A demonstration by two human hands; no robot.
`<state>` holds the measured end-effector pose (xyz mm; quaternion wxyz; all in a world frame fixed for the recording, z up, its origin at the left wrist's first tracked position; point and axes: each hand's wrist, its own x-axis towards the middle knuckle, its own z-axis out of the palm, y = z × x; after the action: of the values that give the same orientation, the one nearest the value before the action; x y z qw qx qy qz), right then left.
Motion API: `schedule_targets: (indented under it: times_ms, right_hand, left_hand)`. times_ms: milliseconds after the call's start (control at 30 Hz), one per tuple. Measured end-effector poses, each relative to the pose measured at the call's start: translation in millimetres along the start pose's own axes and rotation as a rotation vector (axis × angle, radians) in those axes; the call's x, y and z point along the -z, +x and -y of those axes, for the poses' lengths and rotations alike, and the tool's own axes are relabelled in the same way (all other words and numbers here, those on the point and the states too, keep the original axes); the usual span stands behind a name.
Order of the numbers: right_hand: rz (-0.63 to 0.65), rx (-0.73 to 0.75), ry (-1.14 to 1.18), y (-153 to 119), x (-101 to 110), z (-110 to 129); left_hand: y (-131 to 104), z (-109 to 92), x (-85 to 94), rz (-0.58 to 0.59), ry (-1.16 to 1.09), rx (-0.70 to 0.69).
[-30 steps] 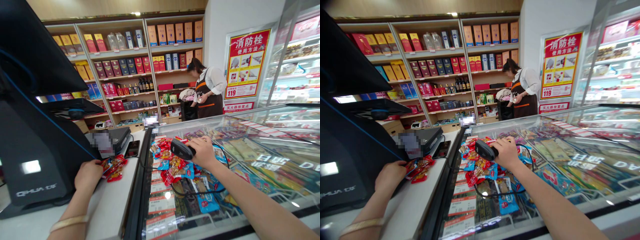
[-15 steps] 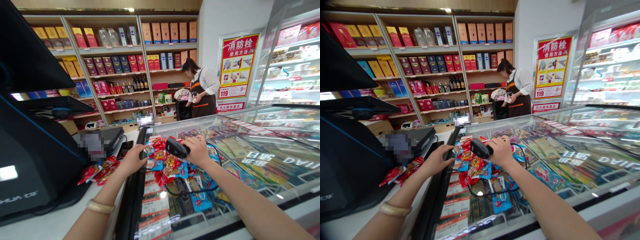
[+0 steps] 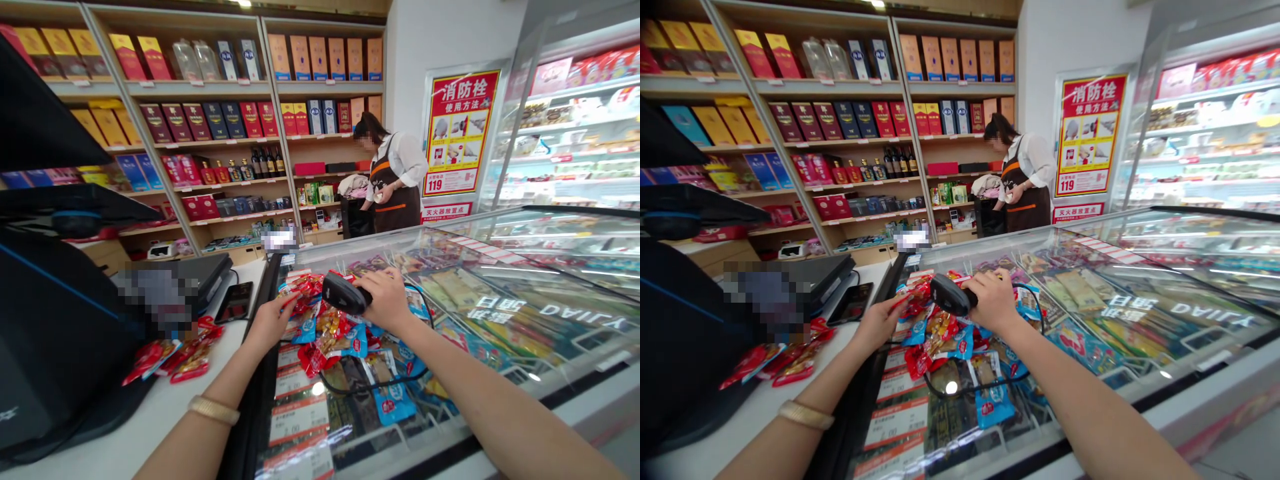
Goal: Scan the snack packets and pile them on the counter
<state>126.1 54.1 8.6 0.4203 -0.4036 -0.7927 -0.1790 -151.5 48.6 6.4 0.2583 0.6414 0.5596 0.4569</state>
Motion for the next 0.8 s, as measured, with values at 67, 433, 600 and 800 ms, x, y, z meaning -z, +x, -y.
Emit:
schedule_targets:
  times_ms: [67, 433, 600, 800]
  right_hand:
    - [-0.011, -0.008, 0.015, 0.1, 0.1, -0.2]
    - [-0.046, 0.028, 0.12, 2.0, 6.1, 11.0]
    - [0.002, 0.051, 0.139, 2.0, 8.9, 21.8]
    - [0.049, 0.051, 0.141, 2.2, 8.8, 26.1]
  left_hand:
    - [-1.1, -2.4, 0.5, -0.084, -0.249, 0.199]
    - [-10.5, -25.7, 14.1, -0.142, -0.934, 0.498]
    - [-14.2, -31.5, 7.2, -0.09, -1.005, 0.472]
    - [-17.1, -29.3, 2.2, -0.04, -0.978, 0.434]
